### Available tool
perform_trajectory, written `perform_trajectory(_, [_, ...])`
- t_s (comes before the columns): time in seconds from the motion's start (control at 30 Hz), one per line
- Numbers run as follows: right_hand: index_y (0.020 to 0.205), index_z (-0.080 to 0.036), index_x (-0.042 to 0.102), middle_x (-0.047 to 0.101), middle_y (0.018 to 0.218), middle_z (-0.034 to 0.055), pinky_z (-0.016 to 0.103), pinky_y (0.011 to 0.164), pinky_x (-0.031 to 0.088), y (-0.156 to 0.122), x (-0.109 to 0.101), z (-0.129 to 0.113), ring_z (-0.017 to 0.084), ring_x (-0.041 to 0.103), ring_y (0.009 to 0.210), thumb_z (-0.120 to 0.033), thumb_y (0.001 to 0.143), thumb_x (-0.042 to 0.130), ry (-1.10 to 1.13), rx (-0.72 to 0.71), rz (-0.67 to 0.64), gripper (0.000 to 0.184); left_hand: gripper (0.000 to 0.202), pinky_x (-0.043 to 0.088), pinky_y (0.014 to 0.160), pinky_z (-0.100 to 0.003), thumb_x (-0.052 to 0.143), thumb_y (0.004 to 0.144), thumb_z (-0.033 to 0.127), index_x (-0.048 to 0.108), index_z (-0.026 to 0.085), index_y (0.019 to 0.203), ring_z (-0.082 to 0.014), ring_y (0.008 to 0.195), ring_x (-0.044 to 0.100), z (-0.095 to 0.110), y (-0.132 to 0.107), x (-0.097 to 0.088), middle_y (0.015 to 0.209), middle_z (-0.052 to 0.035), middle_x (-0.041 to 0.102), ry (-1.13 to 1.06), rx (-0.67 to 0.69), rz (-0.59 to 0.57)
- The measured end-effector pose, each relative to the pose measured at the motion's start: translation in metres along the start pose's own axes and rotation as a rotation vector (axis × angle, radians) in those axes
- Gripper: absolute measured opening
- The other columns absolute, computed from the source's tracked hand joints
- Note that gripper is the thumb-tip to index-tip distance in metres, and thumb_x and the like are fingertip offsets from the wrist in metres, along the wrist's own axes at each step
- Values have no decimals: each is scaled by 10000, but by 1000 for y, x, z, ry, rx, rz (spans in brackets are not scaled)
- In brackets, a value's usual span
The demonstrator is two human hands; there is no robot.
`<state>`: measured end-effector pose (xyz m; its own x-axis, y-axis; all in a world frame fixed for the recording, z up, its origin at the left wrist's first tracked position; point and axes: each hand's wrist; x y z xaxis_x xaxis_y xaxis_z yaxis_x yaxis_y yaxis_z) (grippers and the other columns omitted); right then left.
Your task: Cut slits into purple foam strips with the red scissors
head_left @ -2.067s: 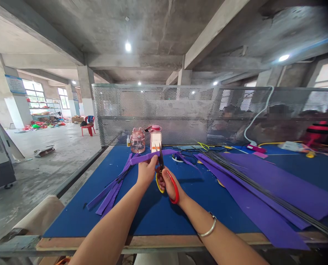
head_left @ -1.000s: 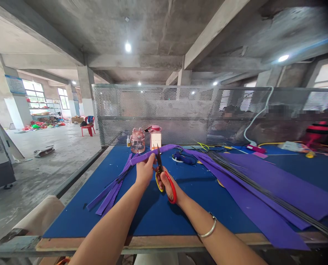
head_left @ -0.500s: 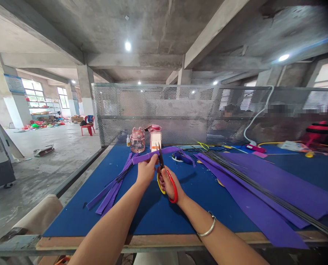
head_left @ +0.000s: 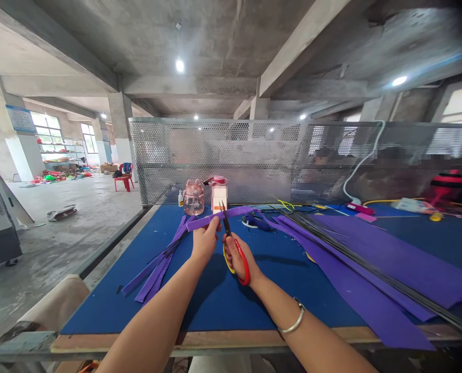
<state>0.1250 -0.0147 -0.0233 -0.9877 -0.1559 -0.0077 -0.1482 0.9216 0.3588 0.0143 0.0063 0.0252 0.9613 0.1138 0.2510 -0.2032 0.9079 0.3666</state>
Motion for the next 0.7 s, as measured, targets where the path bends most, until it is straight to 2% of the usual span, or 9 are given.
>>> perform_trajectory(0.07, [909, -227, 469, 331, 593, -89, 204, 388, 236, 0, 2, 1, 81, 274, 446, -840, 779, 486, 69, 50, -21, 627, 380, 423, 503, -247, 654, 715, 529, 642, 157, 641, -153, 593, 578, -1, 1, 0, 621, -44, 629, 16, 10, 5])
perform_trajectory(0.17, [969, -225, 487, 341, 634, -80, 215, 415, 248, -1, 3, 4, 83, 285, 474, -857, 740, 517, 100, 31, -65, 673, 389, 430, 505, -251, 655, 721, 536, 655, 152, 655, -159, 600, 584, -1, 2, -1, 639, -56, 644, 17, -11, 41])
perform_trajectory(0.3, [1025, -228, 504, 356, 676, -64, 232, 443, 262, -1, 1, 8, 92, 305, 503, -842, 749, 532, 78, -19, -111, 674, 393, 427, 496, -248, 668, 714, 540, 654, 151, 655, -156, 592, 582, 0, 2, -1, 634, -56, 643, 22, -10, 46])
perform_trajectory(0.47, [1066, -229, 503, 345, 677, -65, 239, 443, 258, -1, 0, 9, 99, 298, 504, -830, 788, 492, 62, -44, -97, 662, 345, 426, 481, -236, 665, 729, 492, 621, 161, 642, -143, 574, 574, 2, -1, 1, 616, -28, 608, 1, 5, 2])
perform_trajectory(0.7, [910, -215, 490, 334, 616, -79, 211, 411, 240, -3, 4, -3, 87, 293, 477, -848, 758, 503, 74, 4, -25, 651, 339, 426, 470, -235, 655, 745, 487, 614, 166, 642, -131, 536, 561, 2, -1, 1, 612, -24, 612, 19, 10, -34])
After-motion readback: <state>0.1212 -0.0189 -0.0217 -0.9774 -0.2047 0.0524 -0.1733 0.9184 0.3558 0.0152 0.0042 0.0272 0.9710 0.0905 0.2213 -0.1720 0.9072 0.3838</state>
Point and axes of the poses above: each hand's wrist, its own y-axis towards the middle knuckle, its own x-axis out of the palm, z = x × y
